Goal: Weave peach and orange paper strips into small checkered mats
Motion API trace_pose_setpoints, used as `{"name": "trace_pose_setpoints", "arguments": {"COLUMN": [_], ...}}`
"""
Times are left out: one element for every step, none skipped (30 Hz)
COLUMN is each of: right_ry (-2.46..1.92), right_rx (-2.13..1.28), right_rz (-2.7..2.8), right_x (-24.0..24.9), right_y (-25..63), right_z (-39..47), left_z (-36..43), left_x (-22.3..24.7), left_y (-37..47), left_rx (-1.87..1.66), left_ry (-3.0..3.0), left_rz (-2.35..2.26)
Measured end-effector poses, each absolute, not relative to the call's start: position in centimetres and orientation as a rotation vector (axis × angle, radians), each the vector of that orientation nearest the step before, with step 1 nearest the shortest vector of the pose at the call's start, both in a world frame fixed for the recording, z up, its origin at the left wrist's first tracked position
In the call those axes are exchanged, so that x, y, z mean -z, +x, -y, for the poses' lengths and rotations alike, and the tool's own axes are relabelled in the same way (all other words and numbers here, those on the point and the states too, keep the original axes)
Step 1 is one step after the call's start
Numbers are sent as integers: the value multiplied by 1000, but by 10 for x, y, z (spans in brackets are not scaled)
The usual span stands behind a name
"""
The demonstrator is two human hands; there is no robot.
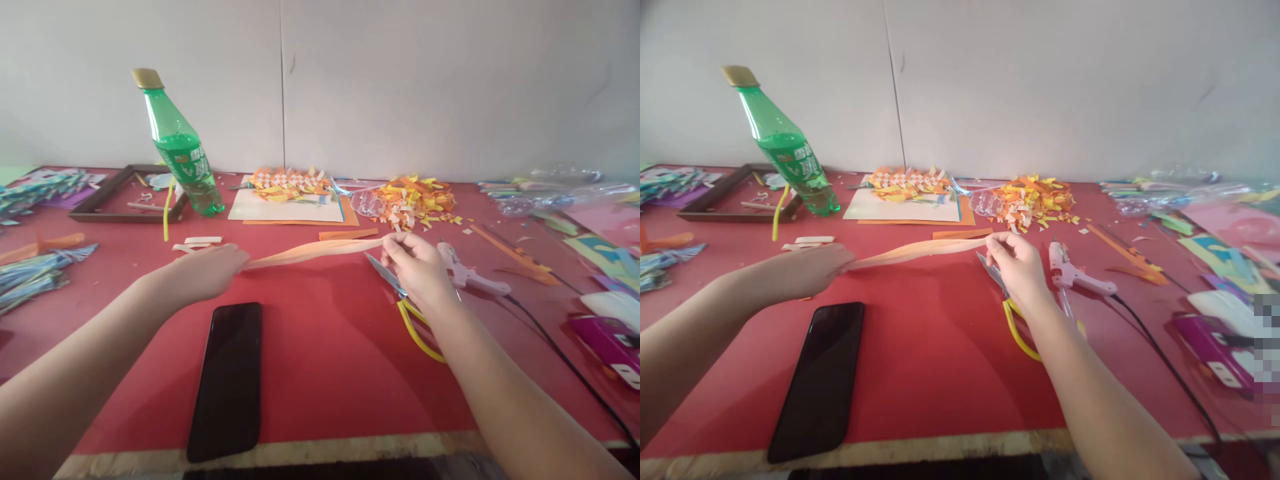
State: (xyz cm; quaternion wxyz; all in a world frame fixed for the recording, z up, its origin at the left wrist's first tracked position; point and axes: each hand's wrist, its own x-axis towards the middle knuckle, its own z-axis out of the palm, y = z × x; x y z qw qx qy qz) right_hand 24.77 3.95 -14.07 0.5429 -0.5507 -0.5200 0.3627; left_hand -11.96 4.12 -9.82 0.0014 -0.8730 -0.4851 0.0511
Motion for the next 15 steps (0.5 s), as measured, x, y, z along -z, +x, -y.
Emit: {"name": "trace_pose_setpoints", "arguments": {"right_ry": [-1317, -1326, -1336, -1346, -1354, -1361, -1367, -1373, -1377, -1379, -1379, -1376, -1370, -1360, -1346], "right_rx": [-873, -882, -888, -891, -890, -885, -873, -858, -840, -820, -803, -789, -778, -767, -754], "right_rz": [1241, 1248, 1257, 1268, 1279, 1292, 1303, 1313, 1323, 1334, 1346, 1359, 1371, 1386, 1407], "right_x": [143, 145, 148, 149, 151, 151, 151, 151, 150, 148, 146, 144, 141, 139, 136], "right_y": [246, 245, 245, 244, 244, 244, 244, 244, 244, 244, 243, 242, 241, 239, 237], "right_z": [-39, -39, -38, -38, -38, -38, -37, -37, -36, -35, -33, -32, -30, -28, -26], "left_z": [-41, -40, -39, -38, -36, -34, -32, -30, -29, -28, -28, -29, -30, -32, -34], "left_x": [99, 100, 100, 100, 98, 96, 94, 91, 88, 84, 82, 80, 79, 80, 82], "left_y": [-118, -116, -115, -112, -110, -107, -103, -98, -92, -86, -78, -70, -61, -51, -42], "left_rx": [-222, -286, -343, -381, -410, -429, -439, -445, -436, -413, -367, -223, -46, 114, 226], "left_ry": [-2694, -2644, -2593, -2551, -2519, -2497, -2485, -2479, -2482, -2487, -2498, -2562, -2628, -2686, -2748], "left_rz": [1542, 1566, 1590, 1605, 1613, 1614, 1611, 1605, 1603, 1602, 1600, 1592, 1569, 1521, 1426]}}
